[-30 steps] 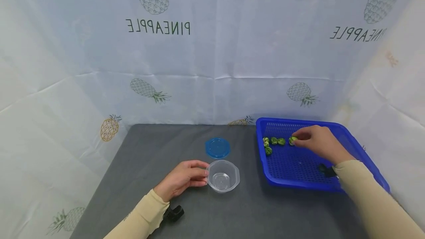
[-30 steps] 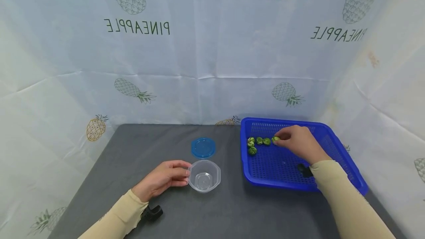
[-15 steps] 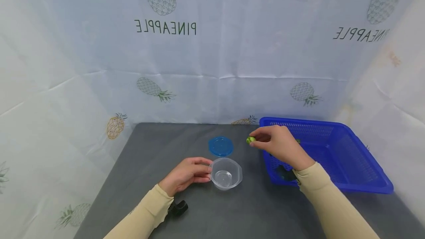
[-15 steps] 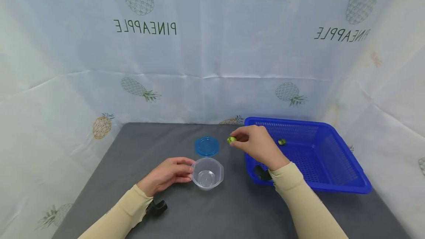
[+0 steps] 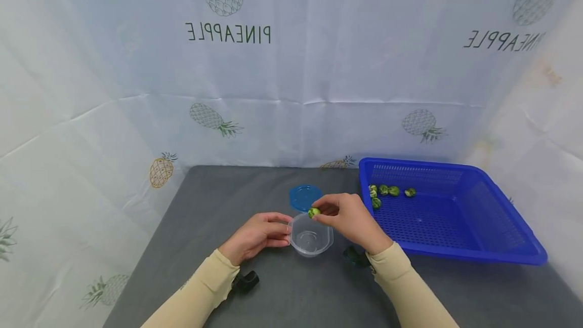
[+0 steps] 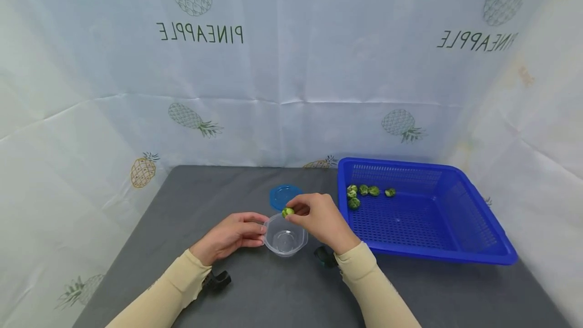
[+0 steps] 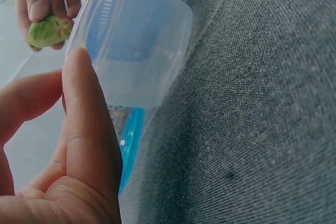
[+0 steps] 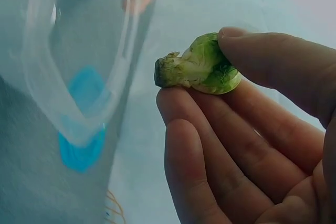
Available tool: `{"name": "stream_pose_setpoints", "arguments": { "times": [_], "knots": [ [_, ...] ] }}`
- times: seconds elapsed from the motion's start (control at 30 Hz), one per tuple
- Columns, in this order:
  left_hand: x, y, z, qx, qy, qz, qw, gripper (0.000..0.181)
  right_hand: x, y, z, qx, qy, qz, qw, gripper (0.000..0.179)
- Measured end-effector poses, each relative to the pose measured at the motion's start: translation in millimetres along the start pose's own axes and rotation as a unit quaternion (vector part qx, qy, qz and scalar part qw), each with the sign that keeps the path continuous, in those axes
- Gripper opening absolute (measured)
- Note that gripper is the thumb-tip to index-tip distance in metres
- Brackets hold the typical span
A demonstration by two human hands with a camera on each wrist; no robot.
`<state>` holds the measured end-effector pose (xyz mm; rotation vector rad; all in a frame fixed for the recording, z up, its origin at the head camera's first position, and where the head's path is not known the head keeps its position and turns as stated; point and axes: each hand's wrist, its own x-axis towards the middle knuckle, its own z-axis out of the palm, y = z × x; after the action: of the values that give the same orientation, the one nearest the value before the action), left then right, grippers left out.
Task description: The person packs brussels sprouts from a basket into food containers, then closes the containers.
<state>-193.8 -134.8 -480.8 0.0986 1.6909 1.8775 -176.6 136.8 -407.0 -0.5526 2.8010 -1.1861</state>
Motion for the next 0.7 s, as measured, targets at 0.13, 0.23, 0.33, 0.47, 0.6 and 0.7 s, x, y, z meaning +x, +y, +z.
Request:
{"name": "stream_pose_setpoints", "arguments": {
  "times": [0.13, 0.23, 0.33, 0.47, 0.6, 0.7],
  "knots": [
    [1.6, 0.9, 0.7, 0.000, -0.005, 0.006, 1.0000, 0.049, -0.4, 3, 13, 0.007, -0.003, -0.001, 1.0000, 0.022],
    [2.4, 1.0, 1.4, 0.001, -0.007, 0.009, 0.9999, 0.048, -0.8, 5, 20, 0.010, -0.010, -0.007, 0.9999, 0.021],
    [2.7, 0.4, 0.8, -0.001, -0.005, 0.010, 0.9999, 0.047, 0.0, 5, 23, 0.010, -0.014, -0.013, 0.9998, 0.021],
    [2.4, -0.9, -0.6, -0.002, -0.001, 0.008, 1.0000, 0.046, 1.1, 6, 26, 0.008, -0.016, -0.009, 0.9998, 0.020],
    [1.9, -1.4, -1.7, 0.001, 0.006, 0.003, 1.0000, 0.044, 1.3, 8, 29, 0.005, -0.018, -0.011, 0.9998, 0.019],
    [1.0, -1.2, -2.6, 0.003, 0.008, 0.003, 1.0000, 0.043, 2.4, 7, 32, 0.002, -0.022, -0.018, 0.9996, 0.018]
  ]
}}
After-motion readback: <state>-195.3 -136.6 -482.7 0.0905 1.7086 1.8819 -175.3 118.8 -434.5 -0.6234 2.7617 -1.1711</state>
